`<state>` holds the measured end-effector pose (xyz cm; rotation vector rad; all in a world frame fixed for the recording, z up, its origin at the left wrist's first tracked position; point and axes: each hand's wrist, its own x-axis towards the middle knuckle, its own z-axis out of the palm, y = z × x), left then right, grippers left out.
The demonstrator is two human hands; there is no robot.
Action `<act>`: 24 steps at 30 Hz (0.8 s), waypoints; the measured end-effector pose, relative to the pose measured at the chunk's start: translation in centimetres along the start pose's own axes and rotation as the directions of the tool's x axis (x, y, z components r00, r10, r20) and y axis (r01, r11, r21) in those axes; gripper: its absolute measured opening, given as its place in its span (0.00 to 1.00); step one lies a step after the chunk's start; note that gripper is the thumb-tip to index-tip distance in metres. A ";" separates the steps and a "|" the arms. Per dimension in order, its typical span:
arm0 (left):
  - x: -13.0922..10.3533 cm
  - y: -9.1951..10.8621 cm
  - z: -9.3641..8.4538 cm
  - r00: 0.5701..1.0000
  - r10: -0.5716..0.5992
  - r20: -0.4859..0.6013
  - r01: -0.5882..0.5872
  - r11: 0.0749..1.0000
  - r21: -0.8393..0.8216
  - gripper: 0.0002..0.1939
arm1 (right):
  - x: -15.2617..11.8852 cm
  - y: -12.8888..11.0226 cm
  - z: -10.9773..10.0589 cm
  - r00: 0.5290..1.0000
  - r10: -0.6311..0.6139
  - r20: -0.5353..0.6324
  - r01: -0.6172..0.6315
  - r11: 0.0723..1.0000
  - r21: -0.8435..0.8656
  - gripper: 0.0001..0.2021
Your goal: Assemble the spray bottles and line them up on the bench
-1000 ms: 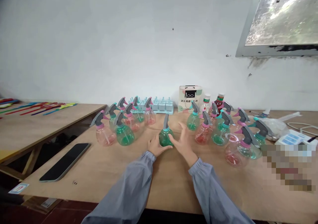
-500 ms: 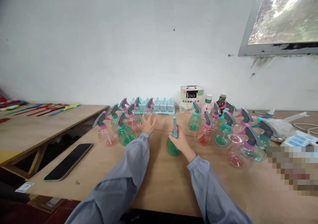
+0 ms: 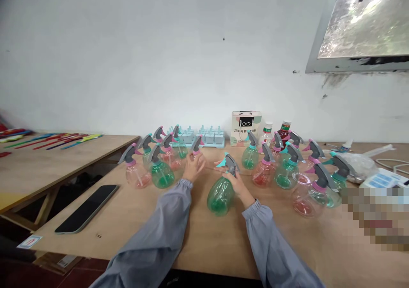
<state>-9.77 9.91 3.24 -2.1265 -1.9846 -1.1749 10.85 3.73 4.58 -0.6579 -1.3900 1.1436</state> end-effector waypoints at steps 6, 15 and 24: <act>-4.9 0.3 0.4 0.994 0.111 -0.012 -0.111 0.992 -0.054 0.22 | -0.2 -0.5 0.7 0.975 0.069 0.213 -0.119 0.965 0.234 0.21; -5.4 0.4 0.1 0.986 0.165 -0.001 -0.164 0.982 -0.097 0.24 | -0.5 -0.4 1.7 0.996 0.030 0.079 -0.044 0.983 0.179 0.16; -5.5 0.4 0.0 0.984 0.180 -0.010 -0.180 0.978 -0.107 0.24 | -1.0 -0.7 2.2 0.983 0.027 0.183 -0.058 0.985 0.165 0.17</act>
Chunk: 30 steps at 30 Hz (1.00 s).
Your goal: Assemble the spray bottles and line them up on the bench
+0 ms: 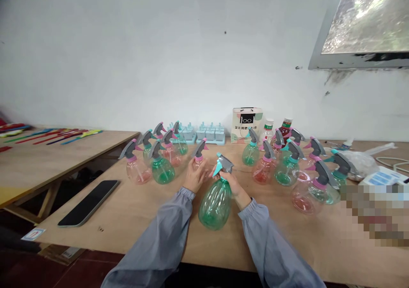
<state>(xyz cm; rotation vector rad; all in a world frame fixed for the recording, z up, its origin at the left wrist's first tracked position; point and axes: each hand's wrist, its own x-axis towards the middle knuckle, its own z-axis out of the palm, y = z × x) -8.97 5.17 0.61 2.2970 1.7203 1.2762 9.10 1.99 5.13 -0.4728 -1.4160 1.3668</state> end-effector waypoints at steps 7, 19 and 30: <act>0.1 -0.1 -0.1 1.000 0.008 0.007 -0.007 1.000 -0.023 0.23 | 0.2 0.6 -0.2 0.999 0.033 0.015 -0.034 0.999 0.038 0.21; 0.3 -0.1 -0.2 1.000 -0.007 0.029 0.006 1.000 0.025 0.25 | 0.3 0.9 0.0 0.979 0.005 -0.204 -0.003 1.000 0.011 0.19; 0.2 -1.9 1.4 0.981 0.154 -0.121 -0.154 0.988 0.004 0.23 | 0.0 0.8 0.6 0.978 -0.011 -0.208 0.007 1.000 -0.019 0.16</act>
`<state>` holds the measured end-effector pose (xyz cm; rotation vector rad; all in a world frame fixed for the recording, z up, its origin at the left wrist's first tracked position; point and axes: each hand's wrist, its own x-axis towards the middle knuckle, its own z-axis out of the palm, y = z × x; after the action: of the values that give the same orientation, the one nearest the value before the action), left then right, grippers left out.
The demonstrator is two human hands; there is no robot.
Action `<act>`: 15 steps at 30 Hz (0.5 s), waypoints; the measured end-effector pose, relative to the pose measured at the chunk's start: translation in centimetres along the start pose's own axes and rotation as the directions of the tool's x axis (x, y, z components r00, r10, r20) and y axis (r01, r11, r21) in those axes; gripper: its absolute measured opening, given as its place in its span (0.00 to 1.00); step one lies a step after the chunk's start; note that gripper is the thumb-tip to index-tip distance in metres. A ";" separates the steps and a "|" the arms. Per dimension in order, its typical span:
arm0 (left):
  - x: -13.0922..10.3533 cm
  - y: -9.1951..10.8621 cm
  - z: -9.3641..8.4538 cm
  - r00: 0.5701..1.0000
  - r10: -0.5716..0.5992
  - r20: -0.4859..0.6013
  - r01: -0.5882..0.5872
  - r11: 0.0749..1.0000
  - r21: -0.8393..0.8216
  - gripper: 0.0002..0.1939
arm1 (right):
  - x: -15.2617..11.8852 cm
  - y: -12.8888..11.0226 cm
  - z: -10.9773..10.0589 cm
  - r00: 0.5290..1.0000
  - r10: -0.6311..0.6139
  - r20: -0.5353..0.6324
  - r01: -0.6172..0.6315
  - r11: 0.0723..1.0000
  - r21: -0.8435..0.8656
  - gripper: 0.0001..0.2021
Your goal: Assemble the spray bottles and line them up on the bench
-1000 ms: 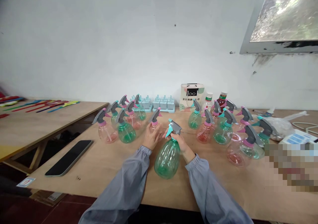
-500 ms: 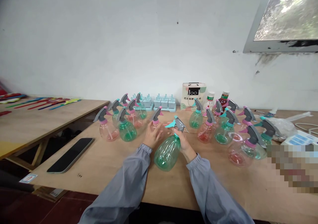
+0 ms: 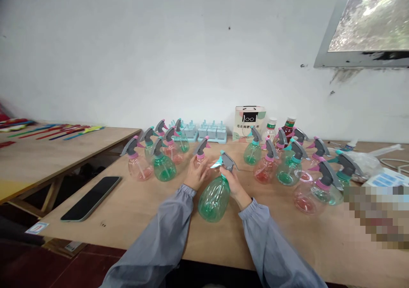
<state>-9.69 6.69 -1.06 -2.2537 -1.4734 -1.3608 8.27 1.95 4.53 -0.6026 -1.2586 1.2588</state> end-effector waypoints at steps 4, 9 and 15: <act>-0.2 -0.8 0.8 0.995 0.061 -0.073 -0.062 0.998 -0.018 0.23 | 0.0 -0.2 0.0 0.968 -0.068 -0.240 0.052 0.996 -0.072 0.16; -0.3 -1.0 0.9 0.995 0.064 -0.081 -0.065 0.998 -0.009 0.23 | -1.2 -0.9 -1.4 0.968 -0.121 -0.221 0.072 0.973 -0.218 0.21; -0.3 -0.9 0.6 0.997 0.064 -0.053 -0.063 0.998 0.027 0.23 | -5.2 -3.7 -5.9 0.858 -0.261 -0.442 -0.005 0.857 -0.516 0.20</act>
<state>-10.06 7.26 -1.91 -2.2113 -1.3824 -1.3656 15.91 -2.16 4.28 -1.1205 -1.1502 0.5775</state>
